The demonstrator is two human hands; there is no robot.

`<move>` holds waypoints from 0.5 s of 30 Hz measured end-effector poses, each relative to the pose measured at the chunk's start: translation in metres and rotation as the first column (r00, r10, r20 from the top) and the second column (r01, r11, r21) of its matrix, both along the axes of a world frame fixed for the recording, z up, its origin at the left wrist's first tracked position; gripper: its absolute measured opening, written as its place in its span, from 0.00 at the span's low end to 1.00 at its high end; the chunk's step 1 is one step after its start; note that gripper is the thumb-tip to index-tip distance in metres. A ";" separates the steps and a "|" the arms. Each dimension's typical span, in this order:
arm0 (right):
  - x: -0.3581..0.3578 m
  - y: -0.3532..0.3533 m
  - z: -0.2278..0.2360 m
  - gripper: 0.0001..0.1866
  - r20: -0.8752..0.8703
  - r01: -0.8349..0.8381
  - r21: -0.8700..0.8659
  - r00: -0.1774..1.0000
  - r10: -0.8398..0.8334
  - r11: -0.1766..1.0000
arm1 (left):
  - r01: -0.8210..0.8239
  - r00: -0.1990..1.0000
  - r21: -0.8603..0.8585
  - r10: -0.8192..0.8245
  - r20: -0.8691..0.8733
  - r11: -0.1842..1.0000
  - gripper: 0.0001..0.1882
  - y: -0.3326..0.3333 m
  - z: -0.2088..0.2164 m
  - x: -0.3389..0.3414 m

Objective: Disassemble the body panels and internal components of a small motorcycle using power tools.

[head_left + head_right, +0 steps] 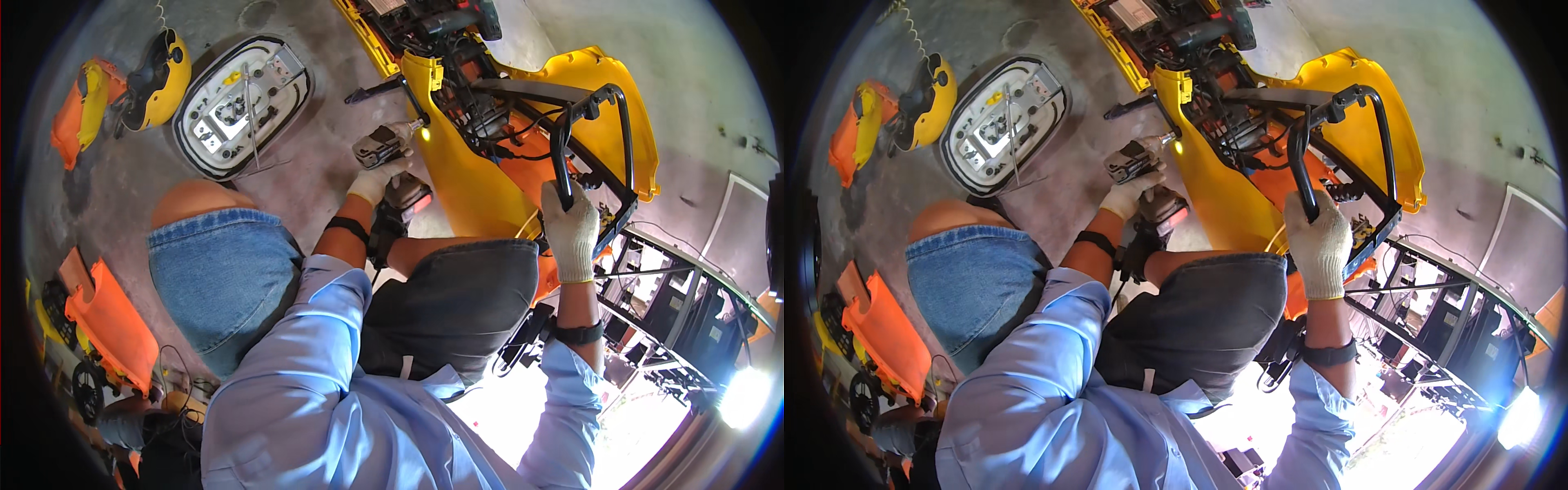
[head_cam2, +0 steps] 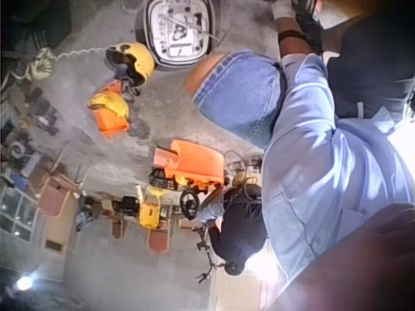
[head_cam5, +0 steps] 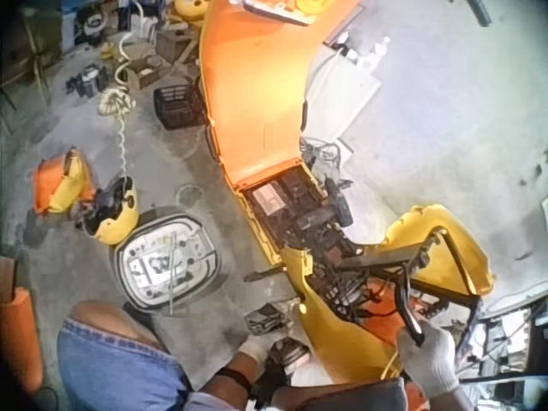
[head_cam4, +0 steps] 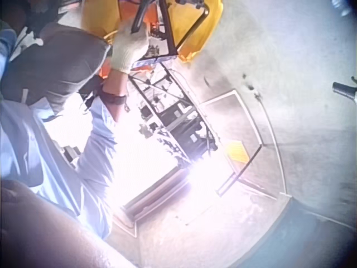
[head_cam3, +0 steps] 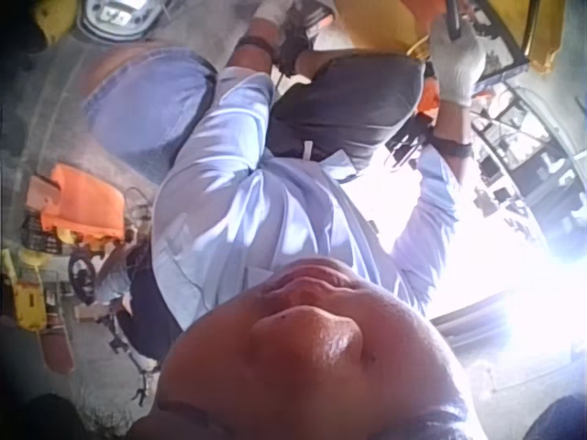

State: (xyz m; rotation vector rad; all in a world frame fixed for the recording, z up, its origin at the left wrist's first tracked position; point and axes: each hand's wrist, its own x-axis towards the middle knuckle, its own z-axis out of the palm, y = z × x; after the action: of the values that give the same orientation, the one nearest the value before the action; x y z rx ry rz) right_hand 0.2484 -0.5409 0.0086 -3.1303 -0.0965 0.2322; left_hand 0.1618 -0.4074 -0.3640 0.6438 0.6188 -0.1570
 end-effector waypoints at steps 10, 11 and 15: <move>-0.001 -0.002 -0.003 0.21 0.003 0.011 0.039 1.000 -0.011 0.999 | -0.093 0.995 -0.365 0.079 -0.055 0.926 0.08 0.004 0.019 0.002; -0.002 0.000 -0.002 0.21 0.009 0.007 0.045 1.000 -0.007 0.999 | -0.091 0.995 -0.365 0.075 -0.058 0.926 0.08 0.002 0.015 0.001; 0.003 0.003 0.000 0.20 -0.008 0.010 0.036 1.000 -0.009 0.999 | -0.088 0.995 -0.208 0.096 0.027 0.974 0.08 0.003 0.004 0.004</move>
State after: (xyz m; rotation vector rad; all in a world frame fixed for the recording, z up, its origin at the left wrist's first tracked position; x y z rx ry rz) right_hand 0.2513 -0.5382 0.0086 -3.0934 -0.0848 0.2392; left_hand 0.1658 -0.4044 -0.3596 0.4153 0.5862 -0.1204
